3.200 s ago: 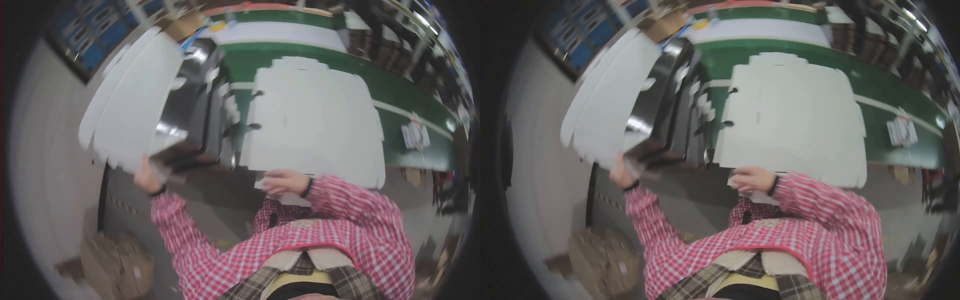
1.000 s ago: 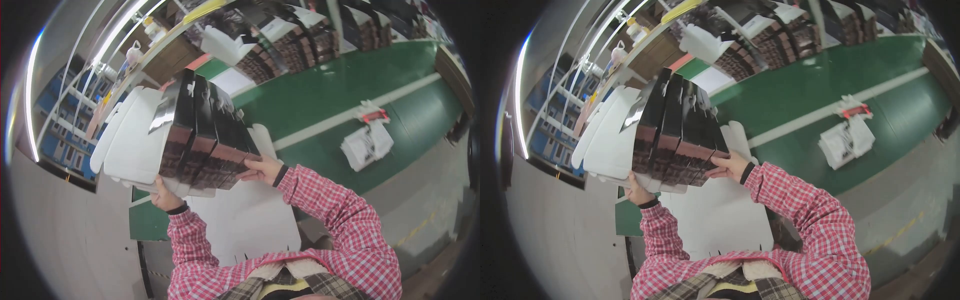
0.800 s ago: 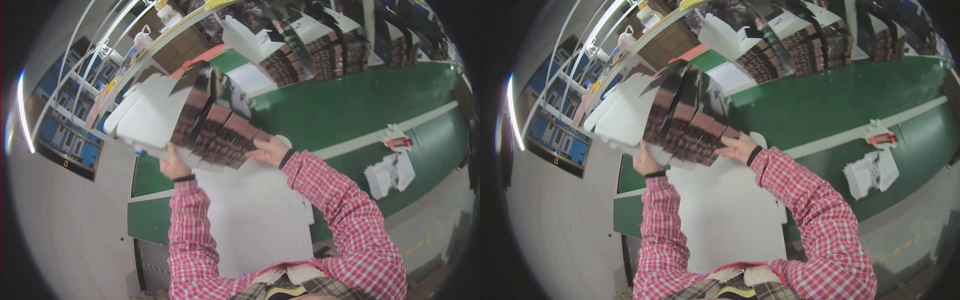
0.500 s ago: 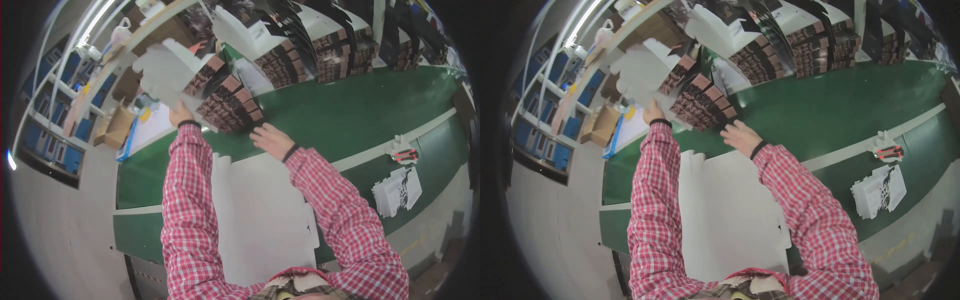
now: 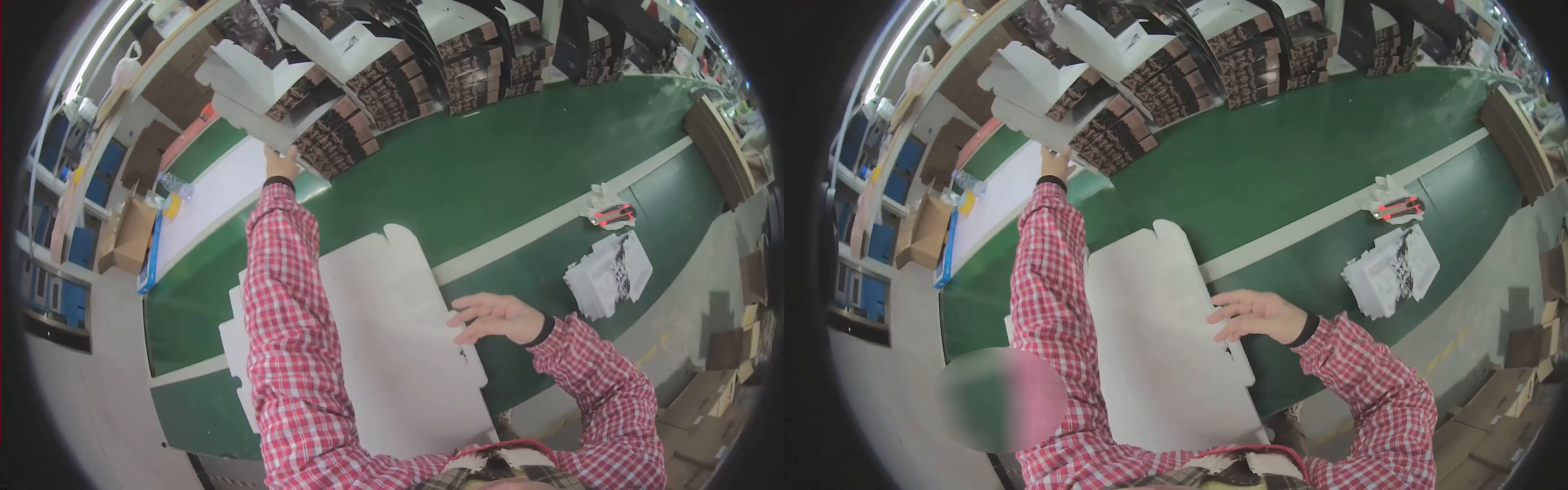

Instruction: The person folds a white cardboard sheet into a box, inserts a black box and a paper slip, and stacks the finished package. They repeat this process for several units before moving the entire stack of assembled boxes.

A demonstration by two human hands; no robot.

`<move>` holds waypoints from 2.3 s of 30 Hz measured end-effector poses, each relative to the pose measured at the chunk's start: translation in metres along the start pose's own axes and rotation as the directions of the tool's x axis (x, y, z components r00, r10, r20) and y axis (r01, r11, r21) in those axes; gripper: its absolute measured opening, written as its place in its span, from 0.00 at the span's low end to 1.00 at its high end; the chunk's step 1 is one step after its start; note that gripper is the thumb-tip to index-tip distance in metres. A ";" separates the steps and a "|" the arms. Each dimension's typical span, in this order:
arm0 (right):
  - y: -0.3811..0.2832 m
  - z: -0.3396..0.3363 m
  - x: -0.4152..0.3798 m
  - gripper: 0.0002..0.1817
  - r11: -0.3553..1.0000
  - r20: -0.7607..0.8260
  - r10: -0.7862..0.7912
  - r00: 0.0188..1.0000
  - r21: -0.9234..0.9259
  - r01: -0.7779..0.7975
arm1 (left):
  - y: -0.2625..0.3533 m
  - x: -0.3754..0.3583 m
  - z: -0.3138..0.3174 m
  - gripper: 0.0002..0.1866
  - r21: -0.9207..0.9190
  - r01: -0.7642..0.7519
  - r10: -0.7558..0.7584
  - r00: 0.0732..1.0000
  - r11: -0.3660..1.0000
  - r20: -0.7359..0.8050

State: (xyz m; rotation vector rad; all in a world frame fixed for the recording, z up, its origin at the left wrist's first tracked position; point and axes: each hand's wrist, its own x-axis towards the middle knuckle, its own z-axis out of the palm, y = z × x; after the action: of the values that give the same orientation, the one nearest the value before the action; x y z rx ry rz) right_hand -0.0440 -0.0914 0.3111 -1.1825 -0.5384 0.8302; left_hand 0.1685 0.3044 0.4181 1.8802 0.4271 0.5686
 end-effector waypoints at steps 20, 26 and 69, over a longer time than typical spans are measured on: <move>0.023 -0.108 0.070 0.28 0.490 -0.601 -0.455 0.657 -0.785 -0.379 | -0.260 -0.082 -0.104 0.45 0.394 0.180 -0.124 0.979 0.901 -0.163; 0.164 -0.063 -0.005 0.35 0.492 -0.865 0.033 0.500 -0.421 -0.762 | -0.340 -0.205 -0.050 0.36 0.651 0.262 -0.522 0.817 0.713 0.244; 0.068 -0.130 0.017 0.50 0.696 -0.101 0.053 0.993 -0.709 -0.109 | -0.169 -0.257 0.079 0.37 0.097 -0.888 0.215 0.213 0.449 0.953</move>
State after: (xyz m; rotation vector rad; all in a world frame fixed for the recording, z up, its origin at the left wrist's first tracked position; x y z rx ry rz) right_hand 0.0452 -0.1436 0.2057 -1.9667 -0.7921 0.6529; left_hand -0.0024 0.1669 0.1882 2.7390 -1.0846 -0.2021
